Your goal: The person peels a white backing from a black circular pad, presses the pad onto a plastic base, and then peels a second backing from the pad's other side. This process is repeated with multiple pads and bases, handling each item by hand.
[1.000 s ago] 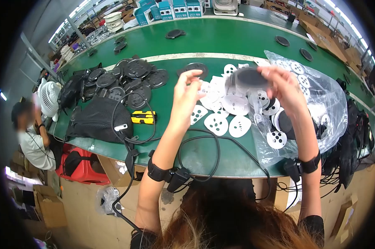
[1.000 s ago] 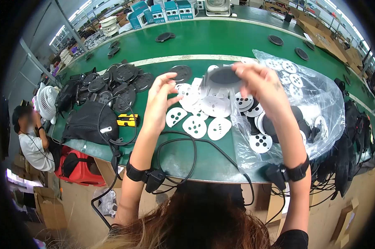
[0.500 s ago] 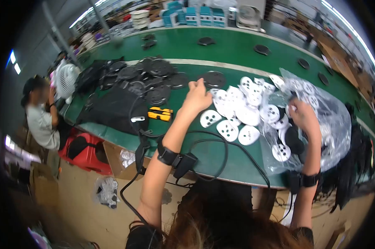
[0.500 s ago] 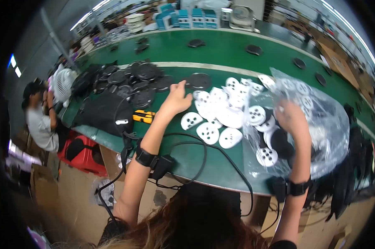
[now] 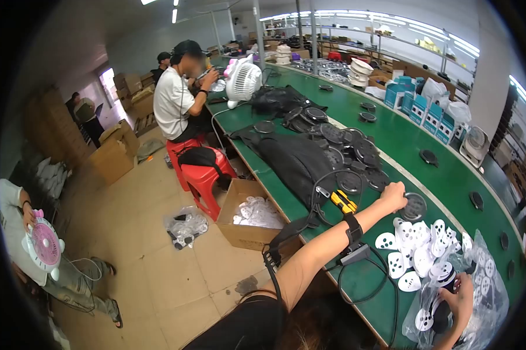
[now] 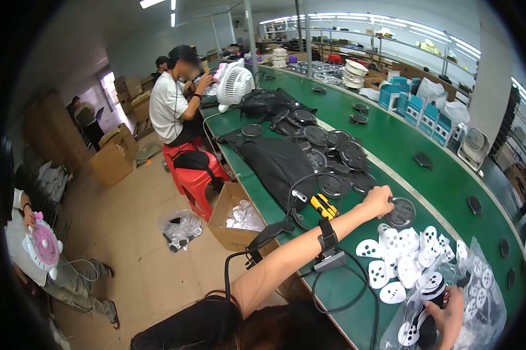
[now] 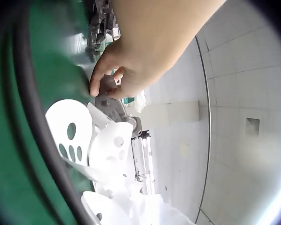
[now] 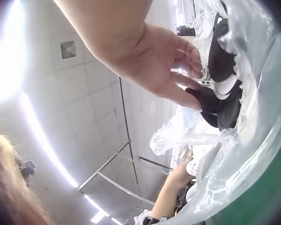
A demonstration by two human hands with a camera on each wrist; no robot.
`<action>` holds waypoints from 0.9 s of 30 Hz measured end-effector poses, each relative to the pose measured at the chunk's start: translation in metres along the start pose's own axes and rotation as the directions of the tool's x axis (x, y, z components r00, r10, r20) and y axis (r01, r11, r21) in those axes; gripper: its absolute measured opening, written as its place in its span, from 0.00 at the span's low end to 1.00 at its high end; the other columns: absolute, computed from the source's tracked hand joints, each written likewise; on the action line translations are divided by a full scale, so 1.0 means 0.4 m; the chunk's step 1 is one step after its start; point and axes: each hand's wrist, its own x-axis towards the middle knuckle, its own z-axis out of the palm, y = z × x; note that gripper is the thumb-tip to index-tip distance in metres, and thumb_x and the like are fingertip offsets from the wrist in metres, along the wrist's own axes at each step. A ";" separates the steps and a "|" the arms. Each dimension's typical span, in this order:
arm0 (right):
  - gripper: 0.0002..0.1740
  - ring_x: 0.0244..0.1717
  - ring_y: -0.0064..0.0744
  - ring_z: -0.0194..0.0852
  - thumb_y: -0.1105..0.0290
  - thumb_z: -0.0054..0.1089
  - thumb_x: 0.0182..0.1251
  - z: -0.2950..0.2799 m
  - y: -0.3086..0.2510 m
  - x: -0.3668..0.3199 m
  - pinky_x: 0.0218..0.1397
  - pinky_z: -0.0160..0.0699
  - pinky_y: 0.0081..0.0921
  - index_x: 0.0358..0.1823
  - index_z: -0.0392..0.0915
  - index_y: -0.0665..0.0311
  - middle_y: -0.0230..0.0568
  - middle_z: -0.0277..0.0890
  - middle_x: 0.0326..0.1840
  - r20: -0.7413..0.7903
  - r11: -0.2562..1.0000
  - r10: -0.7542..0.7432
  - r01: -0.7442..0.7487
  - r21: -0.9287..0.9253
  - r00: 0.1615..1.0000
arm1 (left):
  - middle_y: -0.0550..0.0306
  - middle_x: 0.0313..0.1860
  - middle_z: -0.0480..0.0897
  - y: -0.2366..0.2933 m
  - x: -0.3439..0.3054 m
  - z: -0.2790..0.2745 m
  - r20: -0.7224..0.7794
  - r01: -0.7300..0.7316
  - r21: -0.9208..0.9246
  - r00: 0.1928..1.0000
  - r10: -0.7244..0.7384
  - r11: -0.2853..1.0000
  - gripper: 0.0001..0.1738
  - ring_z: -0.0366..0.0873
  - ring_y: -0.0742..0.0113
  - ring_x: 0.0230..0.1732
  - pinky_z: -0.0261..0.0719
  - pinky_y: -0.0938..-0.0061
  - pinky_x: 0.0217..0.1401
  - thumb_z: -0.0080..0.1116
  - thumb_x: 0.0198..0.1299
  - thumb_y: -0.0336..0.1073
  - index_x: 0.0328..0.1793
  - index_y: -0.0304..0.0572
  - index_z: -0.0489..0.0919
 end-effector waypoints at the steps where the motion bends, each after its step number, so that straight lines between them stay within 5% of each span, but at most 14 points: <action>1: 0.30 0.30 0.39 0.66 0.68 0.75 0.26 -0.003 -0.015 0.007 0.31 0.67 0.28 0.34 0.68 0.71 0.44 0.64 0.32 0.003 1.000 -0.017 0.017 0.006 1.000 | 0.40 0.26 0.80 0.008 -0.011 -0.025 0.088 0.052 -0.224 0.996 -0.033 0.973 0.18 0.81 0.54 0.24 0.81 0.64 0.34 0.59 0.43 0.31 0.42 0.29 0.71; 2: 0.27 0.31 0.34 0.64 0.68 0.72 0.30 -0.007 -0.034 0.008 0.33 0.65 0.25 0.33 0.68 0.70 0.42 0.64 0.31 0.083 0.995 0.064 -0.070 0.075 0.995 | 0.49 0.15 0.77 -0.004 -0.008 -0.015 0.035 -0.002 -0.350 0.999 0.015 0.937 0.19 0.77 0.61 0.13 0.79 0.72 0.19 0.57 0.45 0.28 0.43 0.28 0.68; 5: 0.21 0.30 0.26 0.62 0.62 0.66 0.45 -0.017 -0.079 0.004 0.33 0.63 0.22 0.34 0.69 0.70 0.39 0.65 0.28 0.264 0.978 0.112 -0.154 0.144 0.958 | 0.43 0.31 0.79 0.038 -0.031 -0.055 0.144 0.092 -0.497 0.989 -0.023 0.863 0.22 0.79 0.64 0.17 0.77 0.72 0.15 0.59 0.48 0.29 0.48 0.29 0.64; 7: 0.18 0.26 0.24 0.62 0.59 0.59 0.57 0.055 0.031 0.015 0.30 0.63 0.22 0.35 0.71 0.69 0.38 0.66 0.27 -0.071 0.998 0.054 -0.052 0.020 0.996 | 0.43 0.34 0.79 0.056 -0.044 -0.061 0.194 0.125 -0.602 0.981 -0.007 0.788 0.24 0.79 0.65 0.18 0.77 0.74 0.15 0.60 0.50 0.32 0.50 0.30 0.63; 8: 0.17 0.20 0.21 0.60 0.58 0.52 0.65 0.097 0.135 0.039 0.24 0.62 0.20 0.37 0.71 0.68 0.36 0.65 0.25 -0.164 0.990 -0.142 0.144 -0.002 0.976 | 0.42 0.37 0.78 0.065 -0.051 -0.063 0.240 0.158 -0.697 0.971 0.019 0.700 0.25 0.79 0.66 0.19 0.77 0.75 0.16 0.60 0.51 0.34 0.52 0.30 0.63; 9: 0.17 0.20 0.21 0.60 0.58 0.52 0.65 0.092 0.131 0.041 0.24 0.62 0.20 0.37 0.71 0.68 0.36 0.65 0.25 -0.160 0.989 -0.146 0.147 -0.002 0.976 | 0.42 0.37 0.78 0.078 -0.062 -0.068 0.238 0.161 -0.698 0.971 0.014 0.698 0.25 0.79 0.66 0.19 0.77 0.75 0.16 0.60 0.51 0.34 0.52 0.30 0.63; 11: 0.14 0.16 0.18 0.57 0.61 0.51 0.65 0.071 0.102 0.047 0.19 0.59 0.17 0.39 0.71 0.67 0.34 0.65 0.26 -0.003 0.918 0.215 -0.201 0.341 0.977 | 0.45 0.35 0.79 0.099 -0.088 -0.080 0.280 0.176 -0.785 0.956 0.087 0.594 0.29 0.79 0.68 0.21 0.78 0.77 0.18 0.60 0.54 0.38 0.56 0.30 0.62; 13: 0.13 0.14 0.16 0.55 0.62 0.49 0.66 0.113 0.227 0.073 0.14 0.53 0.17 0.36 0.71 0.67 0.31 0.63 0.21 -0.256 0.911 0.211 -0.095 0.401 0.943 | 0.51 0.36 0.79 0.117 -0.108 -0.093 0.318 0.201 -0.803 0.941 0.118 0.561 0.26 0.79 0.68 0.27 0.80 0.75 0.27 0.59 0.56 0.43 0.55 0.33 0.68; 15: 0.15 0.14 0.15 0.54 0.61 0.47 0.67 0.062 0.279 0.092 0.14 0.50 0.19 0.29 0.72 0.67 0.28 0.59 0.16 -0.346 0.979 0.074 -0.003 0.203 0.935 | 0.55 0.34 0.78 0.113 -0.122 -0.089 0.369 0.322 -0.916 0.909 0.191 0.240 0.20 0.78 0.69 0.29 0.80 0.73 0.30 0.57 0.58 0.44 0.48 0.36 0.72; 19: 0.17 0.17 0.15 0.47 0.61 0.46 0.68 -0.013 0.148 0.047 0.17 0.44 0.19 0.23 0.67 0.65 0.24 0.54 0.17 -0.496 0.969 0.078 0.051 0.241 0.865 | 0.58 0.33 0.76 0.113 -0.137 -0.092 0.312 0.291 -0.948 0.929 0.198 0.128 0.12 0.76 0.69 0.32 0.79 0.69 0.31 0.55 0.60 0.38 0.39 0.34 0.75; 20: 0.14 0.19 0.13 0.51 0.62 0.49 0.66 -0.043 0.012 0.015 0.20 0.50 0.17 0.28 0.72 0.65 0.22 0.58 0.18 -0.414 0.901 0.258 -0.063 0.428 0.873 | 0.56 0.37 0.77 0.116 -0.142 -0.094 0.368 0.362 -0.930 0.903 0.224 0.069 0.12 0.77 0.68 0.35 0.79 0.69 0.35 0.54 0.60 0.35 0.44 0.33 0.75; 21: 0.12 0.20 0.12 0.55 0.63 0.52 0.65 -0.010 -0.045 0.021 0.22 0.53 0.13 0.37 0.76 0.65 0.22 0.63 0.21 -0.617 0.833 0.390 0.024 0.552 0.683 | 0.55 0.41 0.77 0.107 -0.140 -0.088 0.405 0.391 -0.915 0.881 0.247 0.103 0.13 0.76 0.67 0.39 0.78 0.67 0.40 0.52 0.59 0.33 0.48 0.34 0.75; 23: 0.13 0.19 0.13 0.61 0.66 0.55 0.63 -0.022 -0.022 0.013 0.19 0.58 0.11 0.42 0.75 0.69 0.27 0.67 0.26 -0.385 0.645 0.350 0.078 0.760 0.854 | 0.58 0.42 0.77 0.136 -0.163 -0.100 0.465 0.450 -0.885 0.847 0.258 0.119 0.14 0.74 0.69 0.43 0.77 0.70 0.41 0.52 0.57 0.32 0.49 0.38 0.76; 27: 0.13 0.20 0.17 0.70 0.71 0.55 0.61 -0.036 -0.133 0.001 0.22 0.69 0.14 0.43 0.72 0.74 0.35 0.73 0.27 -0.245 0.416 0.241 0.128 0.900 0.939 | 0.60 0.33 0.76 0.169 -0.204 -0.084 0.519 0.463 -0.847 0.826 0.218 0.263 0.11 0.72 0.73 0.35 0.70 0.80 0.33 0.50 0.57 0.38 0.40 0.39 0.76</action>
